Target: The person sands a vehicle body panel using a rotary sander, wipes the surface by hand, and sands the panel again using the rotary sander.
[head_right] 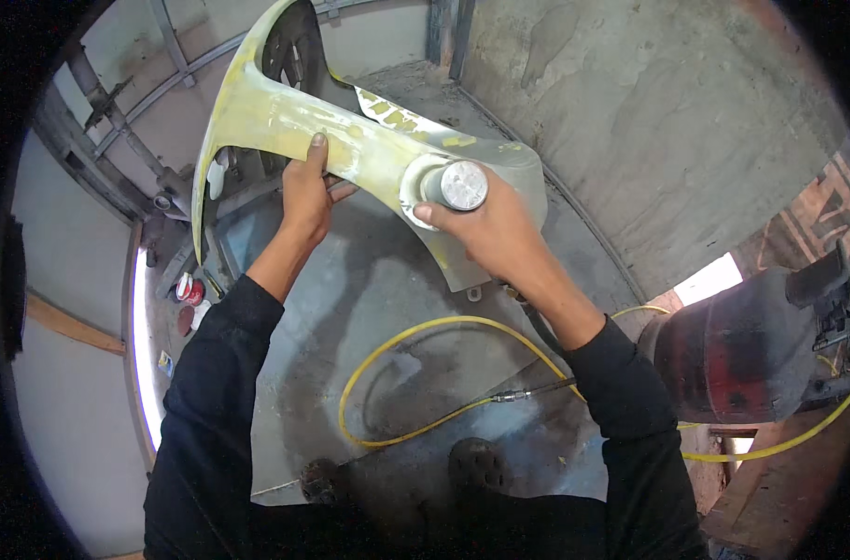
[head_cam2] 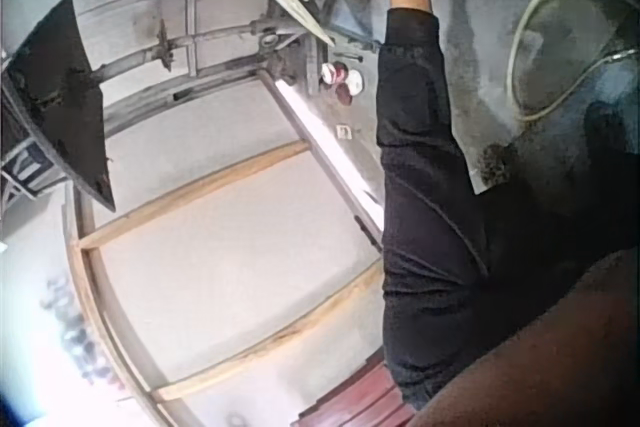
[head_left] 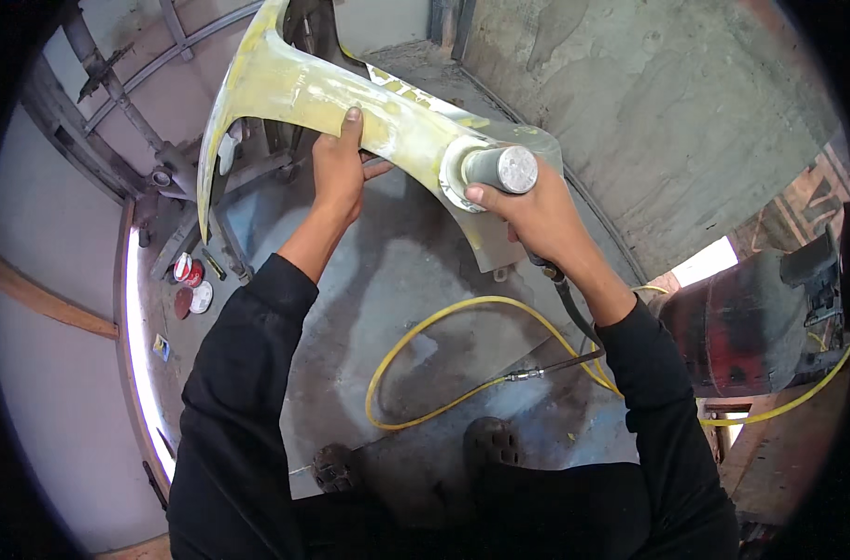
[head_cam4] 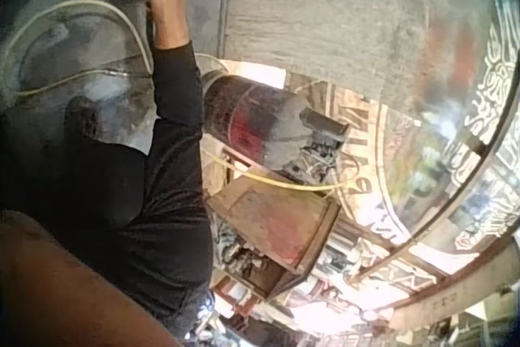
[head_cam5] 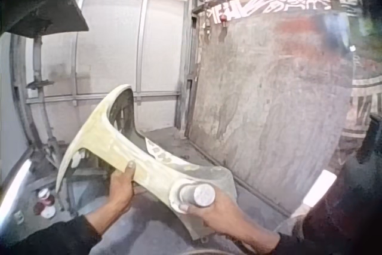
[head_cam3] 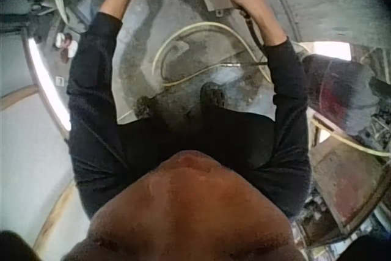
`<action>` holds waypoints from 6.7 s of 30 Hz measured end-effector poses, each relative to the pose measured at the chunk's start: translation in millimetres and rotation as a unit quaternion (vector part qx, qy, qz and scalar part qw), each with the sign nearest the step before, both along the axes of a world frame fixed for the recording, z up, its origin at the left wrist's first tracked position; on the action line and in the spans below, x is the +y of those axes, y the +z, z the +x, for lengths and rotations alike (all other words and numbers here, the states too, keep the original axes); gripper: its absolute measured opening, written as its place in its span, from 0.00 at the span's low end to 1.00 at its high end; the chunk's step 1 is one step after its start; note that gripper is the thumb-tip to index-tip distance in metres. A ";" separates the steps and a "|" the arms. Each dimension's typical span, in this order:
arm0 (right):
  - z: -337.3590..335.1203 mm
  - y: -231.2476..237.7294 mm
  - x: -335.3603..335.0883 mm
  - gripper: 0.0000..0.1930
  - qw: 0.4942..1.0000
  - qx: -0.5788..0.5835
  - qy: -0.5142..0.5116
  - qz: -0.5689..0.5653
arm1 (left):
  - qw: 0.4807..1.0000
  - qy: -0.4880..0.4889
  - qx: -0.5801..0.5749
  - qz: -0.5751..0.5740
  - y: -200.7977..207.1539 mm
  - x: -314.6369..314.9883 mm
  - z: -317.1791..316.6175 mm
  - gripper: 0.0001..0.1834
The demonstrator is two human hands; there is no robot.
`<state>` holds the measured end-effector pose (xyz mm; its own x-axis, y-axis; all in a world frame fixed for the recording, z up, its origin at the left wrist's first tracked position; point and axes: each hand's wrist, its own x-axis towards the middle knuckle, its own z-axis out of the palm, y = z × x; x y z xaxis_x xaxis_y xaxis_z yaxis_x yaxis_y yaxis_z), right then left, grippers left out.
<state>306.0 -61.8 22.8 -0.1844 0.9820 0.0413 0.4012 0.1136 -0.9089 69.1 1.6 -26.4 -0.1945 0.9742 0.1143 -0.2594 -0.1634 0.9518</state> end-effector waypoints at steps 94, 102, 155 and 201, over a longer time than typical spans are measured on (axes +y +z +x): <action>5.3 -6.5 9.4 0.31 0.997 -0.063 -0.013 0.044 | 1.000 -0.008 0.002 0.000 -1.7 5.1 -5.9 0.26; -10.6 4.0 16.3 0.29 0.996 -0.075 0.001 0.057 | 0.999 -0.021 -0.026 0.001 -0.3 -1.0 9.3 0.26; -5.1 -8.1 10.8 0.31 0.994 -0.085 0.015 0.070 | 1.000 0.014 -0.007 0.000 6.0 13.5 -3.0 0.26; 14.1 23.3 17.4 0.18 0.996 0.075 0.011 0.035 | 1.000 0.008 -0.025 -0.017 16.0 18.2 -0.4 0.24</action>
